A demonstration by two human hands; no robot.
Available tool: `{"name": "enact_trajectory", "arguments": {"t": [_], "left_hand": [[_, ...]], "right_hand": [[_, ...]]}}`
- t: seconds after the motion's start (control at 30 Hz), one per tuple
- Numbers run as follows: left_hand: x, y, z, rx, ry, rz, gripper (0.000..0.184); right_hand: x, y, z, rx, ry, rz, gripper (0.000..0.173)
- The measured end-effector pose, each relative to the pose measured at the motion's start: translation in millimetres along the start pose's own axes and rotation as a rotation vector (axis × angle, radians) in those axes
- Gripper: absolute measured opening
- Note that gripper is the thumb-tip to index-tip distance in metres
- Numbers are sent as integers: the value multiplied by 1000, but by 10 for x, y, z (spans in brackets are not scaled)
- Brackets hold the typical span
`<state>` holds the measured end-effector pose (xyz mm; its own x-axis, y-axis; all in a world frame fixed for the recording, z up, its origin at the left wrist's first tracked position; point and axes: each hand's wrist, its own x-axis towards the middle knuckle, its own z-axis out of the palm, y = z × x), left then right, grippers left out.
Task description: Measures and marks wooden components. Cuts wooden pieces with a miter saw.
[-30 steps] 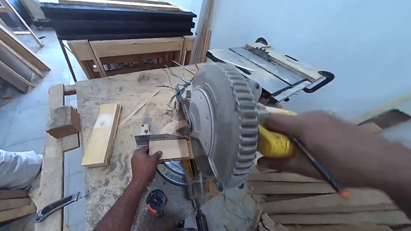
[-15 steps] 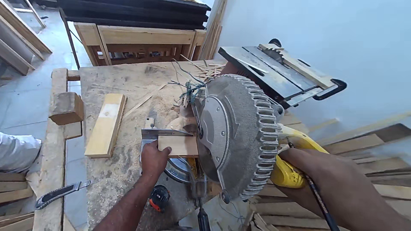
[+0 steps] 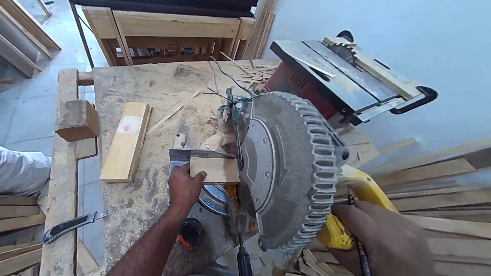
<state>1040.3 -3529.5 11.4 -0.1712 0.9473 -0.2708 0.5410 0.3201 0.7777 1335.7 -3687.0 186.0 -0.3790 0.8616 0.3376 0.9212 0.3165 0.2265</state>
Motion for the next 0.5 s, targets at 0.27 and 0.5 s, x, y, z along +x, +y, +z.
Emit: {"name": "enact_trajectory", "arguments": {"t": [0.27, 0.5], "left_hand": [[-9, 63, -58, 57, -49, 22, 35], [-53, 142, -97, 195, -99, 60, 39]], "right_hand": [[202, 197, -200, 104, 31, -11, 31], [627, 581, -72, 322, 843, 303, 32]]}}
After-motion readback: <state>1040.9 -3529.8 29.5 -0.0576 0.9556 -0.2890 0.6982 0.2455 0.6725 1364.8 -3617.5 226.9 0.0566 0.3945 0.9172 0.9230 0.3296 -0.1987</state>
